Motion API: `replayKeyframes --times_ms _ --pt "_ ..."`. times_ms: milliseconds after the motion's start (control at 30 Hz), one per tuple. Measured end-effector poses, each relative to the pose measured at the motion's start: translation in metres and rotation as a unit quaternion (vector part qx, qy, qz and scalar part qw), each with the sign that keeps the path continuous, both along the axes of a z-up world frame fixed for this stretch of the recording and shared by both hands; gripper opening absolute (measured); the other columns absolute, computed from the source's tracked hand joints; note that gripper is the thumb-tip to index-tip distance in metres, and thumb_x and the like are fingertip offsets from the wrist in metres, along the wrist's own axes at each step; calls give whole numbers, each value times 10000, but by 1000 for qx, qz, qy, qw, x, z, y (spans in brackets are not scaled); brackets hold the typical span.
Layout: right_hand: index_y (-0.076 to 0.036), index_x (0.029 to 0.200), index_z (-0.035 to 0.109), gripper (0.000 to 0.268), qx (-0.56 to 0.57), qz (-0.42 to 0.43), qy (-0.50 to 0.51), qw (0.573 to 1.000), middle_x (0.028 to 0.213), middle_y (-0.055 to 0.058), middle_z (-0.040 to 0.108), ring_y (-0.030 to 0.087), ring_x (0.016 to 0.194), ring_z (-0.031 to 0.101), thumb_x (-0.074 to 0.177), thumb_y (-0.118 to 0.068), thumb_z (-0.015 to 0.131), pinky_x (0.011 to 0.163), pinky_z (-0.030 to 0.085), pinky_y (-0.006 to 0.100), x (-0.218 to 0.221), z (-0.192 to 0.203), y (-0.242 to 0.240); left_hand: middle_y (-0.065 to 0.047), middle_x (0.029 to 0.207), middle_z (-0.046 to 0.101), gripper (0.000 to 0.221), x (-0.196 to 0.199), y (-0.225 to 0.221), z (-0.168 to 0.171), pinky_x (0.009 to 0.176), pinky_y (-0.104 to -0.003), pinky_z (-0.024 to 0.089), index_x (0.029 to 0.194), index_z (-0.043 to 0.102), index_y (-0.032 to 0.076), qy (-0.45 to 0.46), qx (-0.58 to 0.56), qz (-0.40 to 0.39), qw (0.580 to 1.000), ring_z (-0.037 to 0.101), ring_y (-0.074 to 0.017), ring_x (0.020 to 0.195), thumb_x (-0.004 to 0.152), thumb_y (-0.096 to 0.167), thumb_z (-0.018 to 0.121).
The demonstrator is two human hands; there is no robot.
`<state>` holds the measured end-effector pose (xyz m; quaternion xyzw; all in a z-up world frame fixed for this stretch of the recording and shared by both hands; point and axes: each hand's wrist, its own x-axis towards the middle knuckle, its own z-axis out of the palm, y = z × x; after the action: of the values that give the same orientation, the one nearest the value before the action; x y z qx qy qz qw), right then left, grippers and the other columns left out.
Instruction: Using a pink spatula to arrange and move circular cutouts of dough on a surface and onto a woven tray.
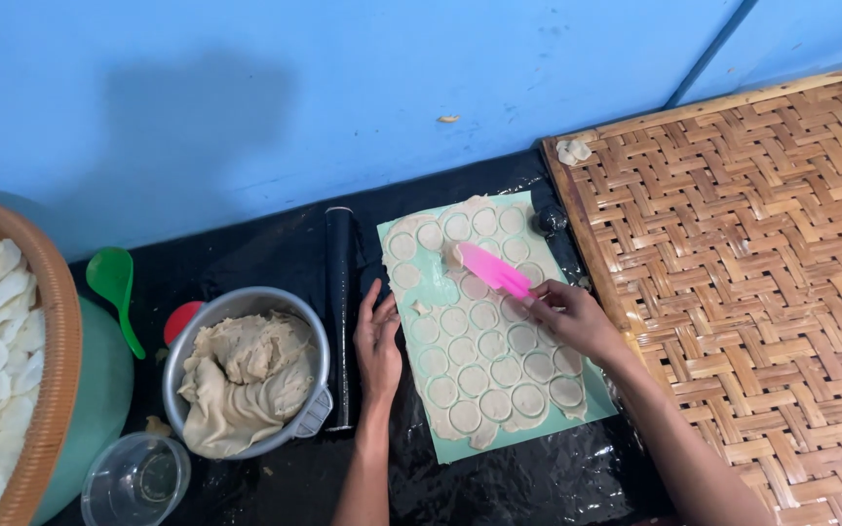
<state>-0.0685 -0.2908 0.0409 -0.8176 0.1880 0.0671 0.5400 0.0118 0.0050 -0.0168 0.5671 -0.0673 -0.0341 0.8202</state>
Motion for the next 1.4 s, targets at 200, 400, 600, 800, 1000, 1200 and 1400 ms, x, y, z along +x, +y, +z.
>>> replayKeyframes --times_ms 200,400,600,800,1000,1200,1400 --pt "-47 1049 716 229 95 -15 -41 994 762 -18 641 44 599 515 963 -254 668 503 384 229 -1 -4 -27 -211 1364 658 568 1 1 -4 1054 -325 466 1542 400 -4 -1 6 2 1000 627 -217 1239 981 7 490" --pt "-38 1088 677 253 24 -173 -97 980 767 12 660 88 578 549 994 -272 655 497 428 265 16 -5 -101 -225 1377 646 582 2 -1 -1 1041 -334 477 1540 404 2 11 8 6 1000 626 -231 1210 964 -9 488" --pt "-2 1171 710 334 -212 -226 -145 940 909 113 749 165 747 704 985 -278 701 662 547 339 46 -22 -162 -238 1404 619 585 1 -2 7 1072 -332 452 1540 390 11 16 5 -1 1000 615 -221 1263 960 -16 469" --pt "-3 1170 718 355 -149 -240 -114 953 905 138 767 206 760 724 971 -296 711 688 564 369 72 -28 -177 -247 1401 625 598 1 -1 3 1061 -338 457 1541 404 11 19 20 4 1000 614 -244 1246 946 -27 459" --pt "-14 1162 725 363 -177 -229 -107 951 924 178 778 266 794 749 969 -321 700 717 578 408 72 -32 -183 -249 1408 616 575 -1 -3 10 1067 -341 453 1538 403 16 19 17 3 1000 608 -242 1265 967 -9 459" --pt "-36 1235 695 354 -392 -193 -68 897 892 223 757 346 775 742 992 -294 679 707 586 468 64 3 -161 -249 1406 619 580 -1 -2 10 1059 -341 457 1541 407 15 26 26 5 999 612 -243 1258 964 -5 458" --pt "11 1279 620 363 -488 -185 -52 851 1046 244 711 356 662 714 1023 -244 647 533 581 486 60 19 -143 -238 1404 619 588 3 -1 -1 1060 -343 464 1546 383 5 19 4 0 1000 612 -242 1257 965 2 473"
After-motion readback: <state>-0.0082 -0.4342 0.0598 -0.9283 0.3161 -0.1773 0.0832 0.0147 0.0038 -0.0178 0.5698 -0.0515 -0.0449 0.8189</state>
